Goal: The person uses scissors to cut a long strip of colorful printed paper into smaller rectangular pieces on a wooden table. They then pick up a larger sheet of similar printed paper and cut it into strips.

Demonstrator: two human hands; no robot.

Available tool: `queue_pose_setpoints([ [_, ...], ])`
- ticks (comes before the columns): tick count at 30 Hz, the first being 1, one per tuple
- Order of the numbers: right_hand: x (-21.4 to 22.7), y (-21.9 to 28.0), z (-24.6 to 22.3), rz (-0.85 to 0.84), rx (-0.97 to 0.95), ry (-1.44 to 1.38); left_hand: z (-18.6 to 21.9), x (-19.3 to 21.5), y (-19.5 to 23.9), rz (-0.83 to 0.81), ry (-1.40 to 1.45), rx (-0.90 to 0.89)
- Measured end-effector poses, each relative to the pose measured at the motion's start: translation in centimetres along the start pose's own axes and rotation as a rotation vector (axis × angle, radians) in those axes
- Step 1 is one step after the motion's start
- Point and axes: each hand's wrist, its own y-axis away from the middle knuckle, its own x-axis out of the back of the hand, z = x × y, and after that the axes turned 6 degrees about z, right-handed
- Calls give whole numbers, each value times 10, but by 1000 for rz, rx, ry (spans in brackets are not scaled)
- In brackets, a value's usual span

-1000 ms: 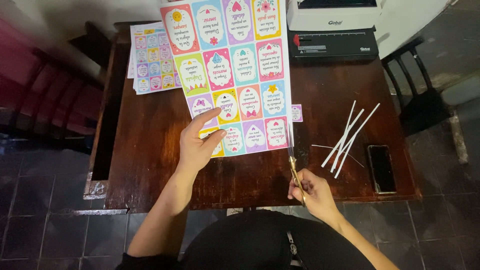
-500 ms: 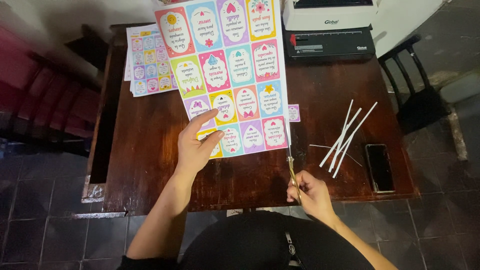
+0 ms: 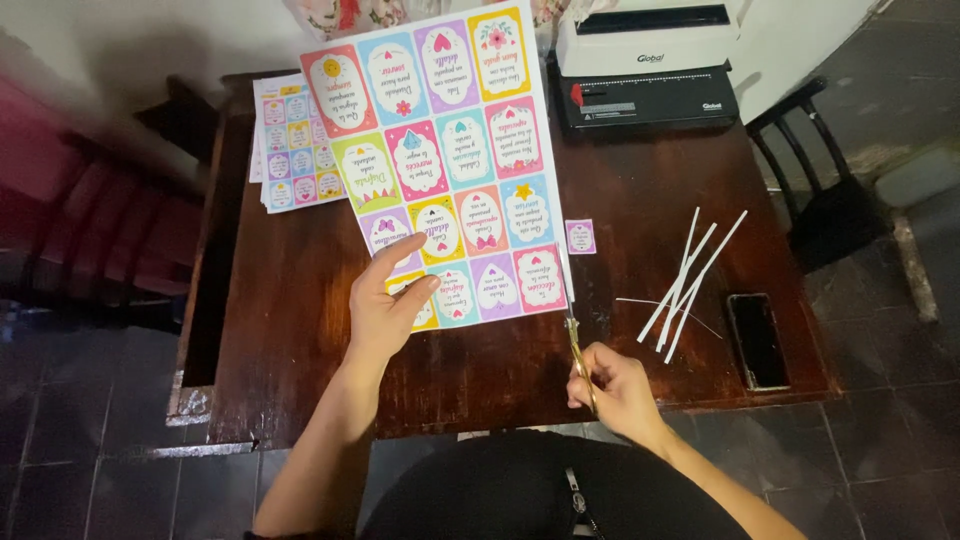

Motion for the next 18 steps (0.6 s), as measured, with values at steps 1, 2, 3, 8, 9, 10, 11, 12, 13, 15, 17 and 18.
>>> queue_pose_setpoints([
  [1,0,-2,-6,4,2,-1,1,0,0,-3,0,-3],
  [2,-1,-4,-11,-33,72,-22,3,-1,1,-11,3,33],
  [3,-1,-6,-17,-69,141,-42,4,-1,2,-18,6,70],
  [8,-2,-13,-27,-63,65,-101,0,-2,9,-66,-4,71],
  [9,-2,-14,-26,-57,44,-113,0,-3,11,-79,16,72],
  [10,-3,-15,-27,-58,44,-113,-1,-3,11,-79,16,73],
  [11,-4,-15,-28,-44,33,-112,-1,-4,12,-91,19,69],
  [12,-5,-15,-28,-29,22,-111,-2,-4,13,-103,23,66],
  [13,-5,-15,-28,-30,22,-111,-2,-4,13,-103,22,67],
  [15,-7,-15,-29,-1,18,-92,-1,-4,12,-102,70,56],
  [17,-7,-14,-30,12,-5,-78,1,-3,12,-99,39,71],
  [18,-7,-14,-31,25,-25,-65,2,-3,10,-95,9,84],
])
